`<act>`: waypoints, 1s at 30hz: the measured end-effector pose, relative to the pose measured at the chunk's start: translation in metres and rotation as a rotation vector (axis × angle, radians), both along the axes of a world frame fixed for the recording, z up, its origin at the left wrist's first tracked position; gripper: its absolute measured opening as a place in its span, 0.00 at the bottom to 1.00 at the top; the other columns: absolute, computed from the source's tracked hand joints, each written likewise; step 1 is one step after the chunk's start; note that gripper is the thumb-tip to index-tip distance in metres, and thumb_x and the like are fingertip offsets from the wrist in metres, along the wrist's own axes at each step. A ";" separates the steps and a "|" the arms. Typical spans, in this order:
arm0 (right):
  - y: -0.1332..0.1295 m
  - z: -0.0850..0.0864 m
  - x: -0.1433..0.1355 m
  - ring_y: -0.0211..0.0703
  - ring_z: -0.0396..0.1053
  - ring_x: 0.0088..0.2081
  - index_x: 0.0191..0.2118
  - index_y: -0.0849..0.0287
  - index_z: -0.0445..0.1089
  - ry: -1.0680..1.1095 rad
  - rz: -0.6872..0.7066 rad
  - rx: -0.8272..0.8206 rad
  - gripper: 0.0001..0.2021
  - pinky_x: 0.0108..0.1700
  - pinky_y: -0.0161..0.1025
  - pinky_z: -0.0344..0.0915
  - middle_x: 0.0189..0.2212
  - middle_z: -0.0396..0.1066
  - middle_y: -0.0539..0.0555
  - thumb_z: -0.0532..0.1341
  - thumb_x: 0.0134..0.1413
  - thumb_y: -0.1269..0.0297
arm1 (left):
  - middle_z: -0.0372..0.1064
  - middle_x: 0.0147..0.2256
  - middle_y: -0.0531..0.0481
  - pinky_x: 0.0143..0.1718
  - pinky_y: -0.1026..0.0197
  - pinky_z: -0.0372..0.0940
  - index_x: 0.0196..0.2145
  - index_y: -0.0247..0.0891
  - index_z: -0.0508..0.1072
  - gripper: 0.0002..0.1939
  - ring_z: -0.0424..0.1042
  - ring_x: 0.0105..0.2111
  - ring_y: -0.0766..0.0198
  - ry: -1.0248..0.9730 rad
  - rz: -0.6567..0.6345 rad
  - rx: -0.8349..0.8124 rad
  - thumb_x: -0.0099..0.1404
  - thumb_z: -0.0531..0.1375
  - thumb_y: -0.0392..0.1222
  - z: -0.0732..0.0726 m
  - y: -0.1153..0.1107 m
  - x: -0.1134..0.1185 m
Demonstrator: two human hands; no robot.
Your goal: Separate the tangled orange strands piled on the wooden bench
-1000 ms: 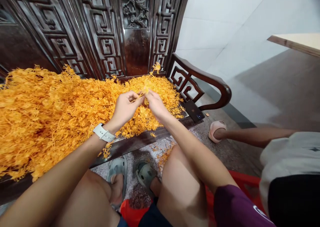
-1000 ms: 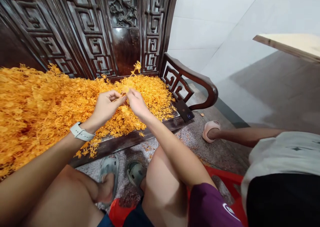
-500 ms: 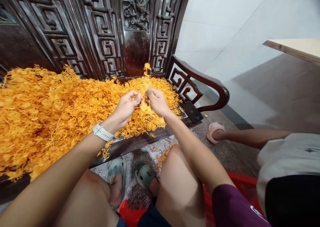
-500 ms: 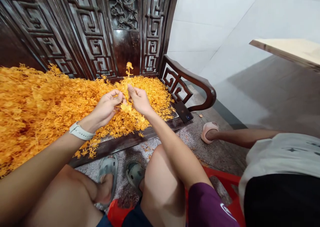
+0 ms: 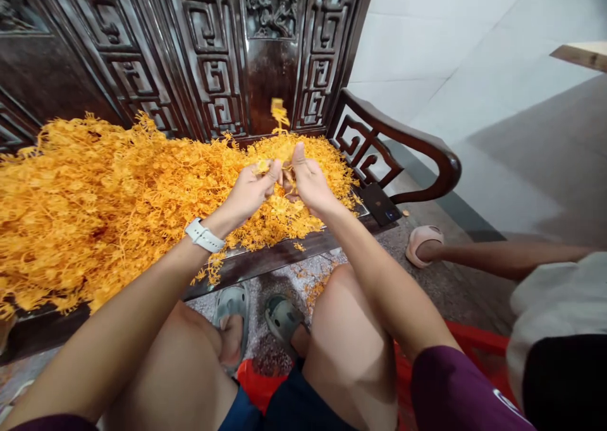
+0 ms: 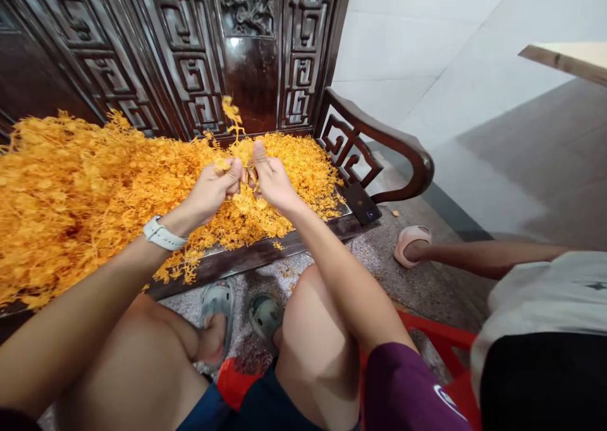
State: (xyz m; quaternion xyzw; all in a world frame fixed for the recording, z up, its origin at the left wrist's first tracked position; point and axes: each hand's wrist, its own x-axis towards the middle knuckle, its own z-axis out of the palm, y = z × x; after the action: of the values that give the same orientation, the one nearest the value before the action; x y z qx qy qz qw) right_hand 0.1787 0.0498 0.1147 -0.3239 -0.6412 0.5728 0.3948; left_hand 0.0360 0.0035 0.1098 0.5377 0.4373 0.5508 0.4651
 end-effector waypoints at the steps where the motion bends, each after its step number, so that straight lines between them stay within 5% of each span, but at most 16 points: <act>1: -0.002 0.003 -0.001 0.36 0.51 0.23 0.26 0.53 0.58 0.021 0.009 -0.048 0.38 0.25 0.38 0.52 0.21 0.54 0.48 0.48 0.61 0.18 | 0.48 0.18 0.59 0.21 0.60 0.48 0.26 0.44 0.67 0.29 0.48 0.19 0.68 -0.041 0.004 -0.017 0.67 0.66 0.70 0.001 0.001 0.001; 8: -0.012 0.016 -0.009 0.34 0.48 0.21 0.25 0.52 0.49 0.146 0.065 -0.219 0.40 0.23 0.38 0.52 0.20 0.50 0.45 0.54 0.51 0.14 | 0.40 0.20 0.60 0.14 0.62 0.43 0.28 0.46 0.58 0.20 0.43 0.16 0.69 -0.376 0.016 -0.201 0.67 0.64 0.55 0.018 0.005 -0.005; 13: -0.010 0.021 0.000 0.35 0.53 0.22 0.29 0.53 0.60 0.162 -0.058 -0.206 0.35 0.24 0.39 0.53 0.23 0.58 0.46 0.62 0.54 0.22 | 0.44 0.19 0.62 0.17 0.61 0.42 0.28 0.45 0.61 0.27 0.45 0.17 0.70 -0.302 0.186 -0.109 0.63 0.71 0.64 0.014 0.009 0.003; 20: -0.005 0.008 0.012 0.37 0.60 0.29 0.39 0.55 0.68 -0.041 -0.019 0.118 0.24 0.33 0.39 0.56 0.29 0.66 0.46 0.76 0.54 0.43 | 0.62 0.23 0.54 0.27 0.61 0.61 0.30 0.42 0.75 0.27 0.62 0.24 0.66 -0.062 0.269 0.203 0.66 0.69 0.69 0.002 0.011 -0.003; 25: -0.002 0.002 0.017 0.39 0.61 0.32 0.41 0.56 0.71 -0.105 0.029 0.314 0.16 0.38 0.42 0.58 0.31 0.66 0.48 0.67 0.68 0.47 | 0.63 0.24 0.56 0.25 0.62 0.63 0.31 0.42 0.79 0.24 0.60 0.21 0.69 -0.136 0.330 0.173 0.64 0.72 0.66 -0.001 0.012 -0.004; 30: -0.003 0.001 0.010 0.40 0.66 0.36 0.42 0.55 0.69 -0.002 -0.049 0.233 0.09 0.43 0.42 0.63 0.34 0.68 0.49 0.67 0.65 0.57 | 0.70 0.25 0.54 0.23 0.63 0.59 0.28 0.40 0.78 0.17 0.63 0.21 0.69 -0.089 0.455 0.175 0.67 0.71 0.53 -0.005 0.018 0.004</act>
State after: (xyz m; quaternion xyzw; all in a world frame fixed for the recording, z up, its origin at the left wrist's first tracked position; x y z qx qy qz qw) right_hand 0.1889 0.0466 0.1161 -0.2918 -0.6957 0.4843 0.4430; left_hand 0.0399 0.0211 0.1044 0.4386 0.4769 0.7003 0.2997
